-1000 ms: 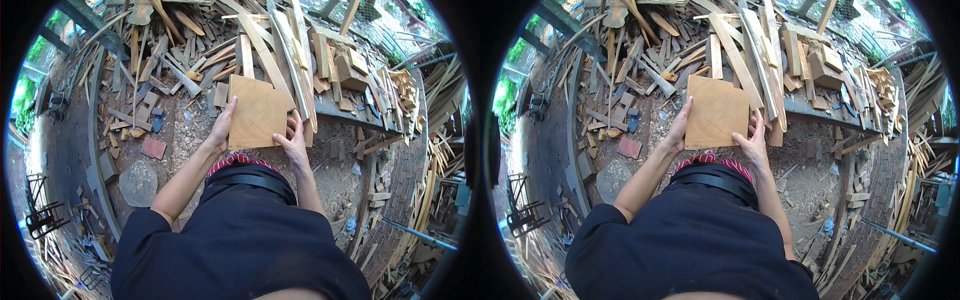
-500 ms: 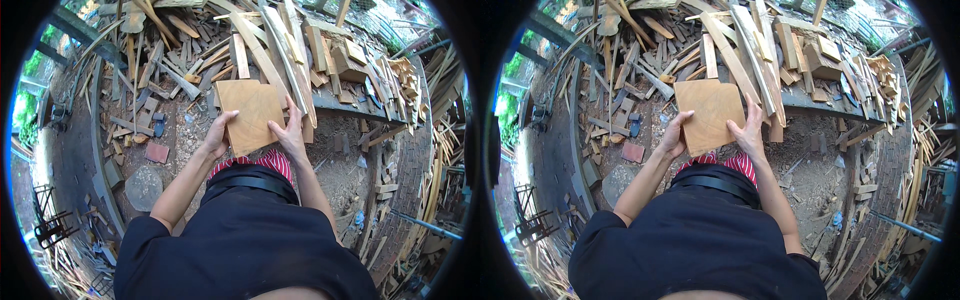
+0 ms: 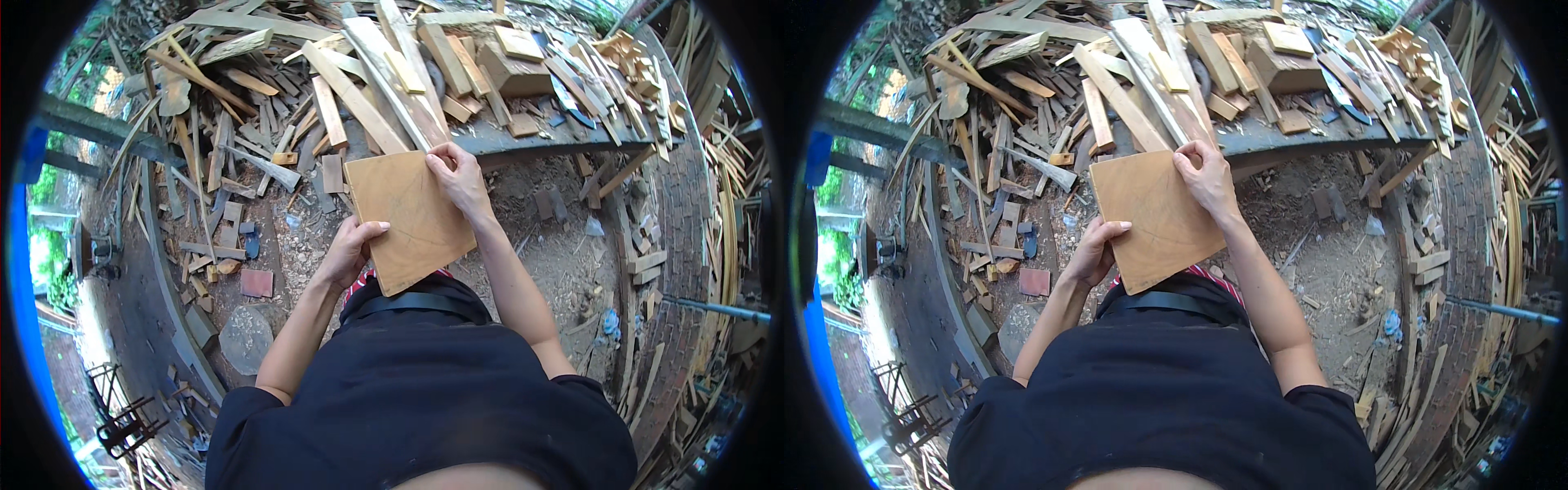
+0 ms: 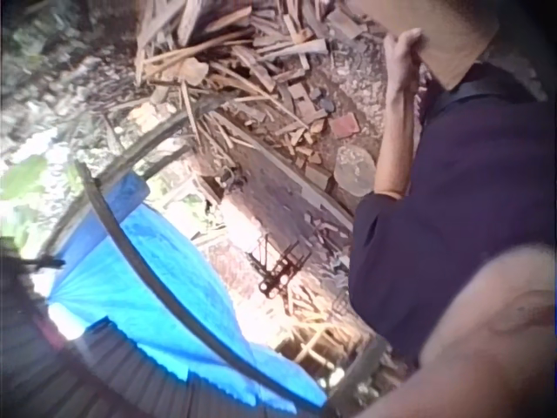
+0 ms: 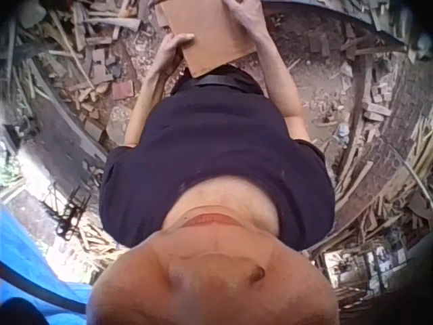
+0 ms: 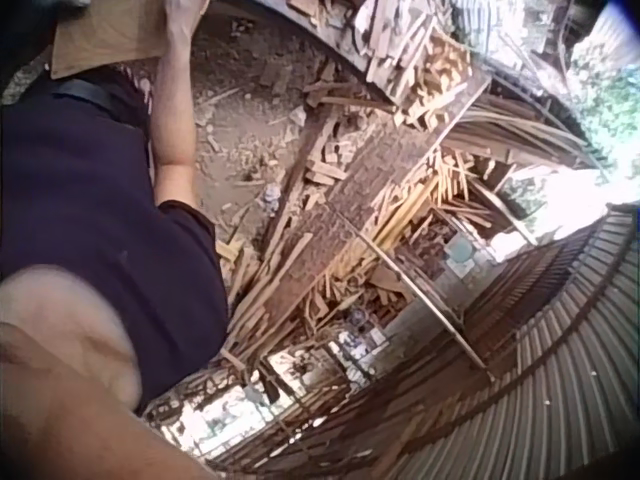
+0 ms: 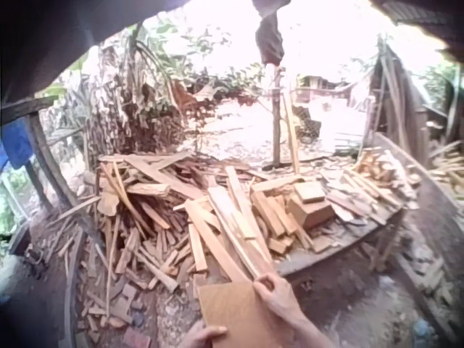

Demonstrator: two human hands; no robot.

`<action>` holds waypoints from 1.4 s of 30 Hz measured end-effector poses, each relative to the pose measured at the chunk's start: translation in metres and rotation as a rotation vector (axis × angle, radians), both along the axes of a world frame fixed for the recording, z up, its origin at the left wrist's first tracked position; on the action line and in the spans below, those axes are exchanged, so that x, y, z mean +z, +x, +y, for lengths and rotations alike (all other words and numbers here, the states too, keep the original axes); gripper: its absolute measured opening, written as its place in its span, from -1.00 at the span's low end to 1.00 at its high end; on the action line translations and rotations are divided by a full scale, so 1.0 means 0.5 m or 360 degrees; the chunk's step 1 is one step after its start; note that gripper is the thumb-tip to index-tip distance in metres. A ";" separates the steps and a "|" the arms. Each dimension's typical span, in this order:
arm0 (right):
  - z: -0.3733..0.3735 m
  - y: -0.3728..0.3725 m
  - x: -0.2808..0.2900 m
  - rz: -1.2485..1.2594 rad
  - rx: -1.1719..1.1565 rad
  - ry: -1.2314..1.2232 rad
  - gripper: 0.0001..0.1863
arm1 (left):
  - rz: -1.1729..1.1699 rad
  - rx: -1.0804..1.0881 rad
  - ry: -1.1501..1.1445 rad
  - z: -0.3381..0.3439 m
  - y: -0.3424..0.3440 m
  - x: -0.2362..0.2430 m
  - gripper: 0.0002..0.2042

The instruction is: The person turns a flat wooden piece by hand, picks up a wooden block from the workbench and a curved blade tool from the ground, and carves the wooden block using the curved blade tool.

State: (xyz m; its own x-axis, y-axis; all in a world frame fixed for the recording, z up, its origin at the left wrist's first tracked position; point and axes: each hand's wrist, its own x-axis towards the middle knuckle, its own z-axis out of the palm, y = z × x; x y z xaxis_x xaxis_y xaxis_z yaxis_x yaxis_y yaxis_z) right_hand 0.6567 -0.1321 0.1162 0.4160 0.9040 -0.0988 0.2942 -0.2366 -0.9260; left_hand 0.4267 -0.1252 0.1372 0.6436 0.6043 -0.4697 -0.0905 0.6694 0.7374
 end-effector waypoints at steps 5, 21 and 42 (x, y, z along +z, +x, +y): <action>-0.028 0.059 -0.050 0.0505 -0.0071 0.0070 -0.85 | 0.0106 0.0000 0.0032 -0.025 0.051 -0.002 -0.60; -0.054 0.096 -0.057 0.0520 0.0279 -0.0031 -0.85 | 0.0023 0.0499 -0.0395 -0.082 0.080 -0.001 -0.55; -0.111 0.121 -0.010 0.0165 0.0800 -0.0010 0.12 | -0.0062 0.0755 -0.0353 -0.113 0.114 -0.010 -0.55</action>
State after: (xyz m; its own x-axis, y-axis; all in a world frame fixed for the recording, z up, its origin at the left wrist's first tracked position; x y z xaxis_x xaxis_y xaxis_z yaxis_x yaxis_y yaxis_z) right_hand 0.7174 -0.1877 0.1111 -0.0825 0.9890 -0.1224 0.2794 -0.0949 -0.9555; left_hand 0.4839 -0.1819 0.1321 0.3426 0.7222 -0.6009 -0.4462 0.6880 0.5724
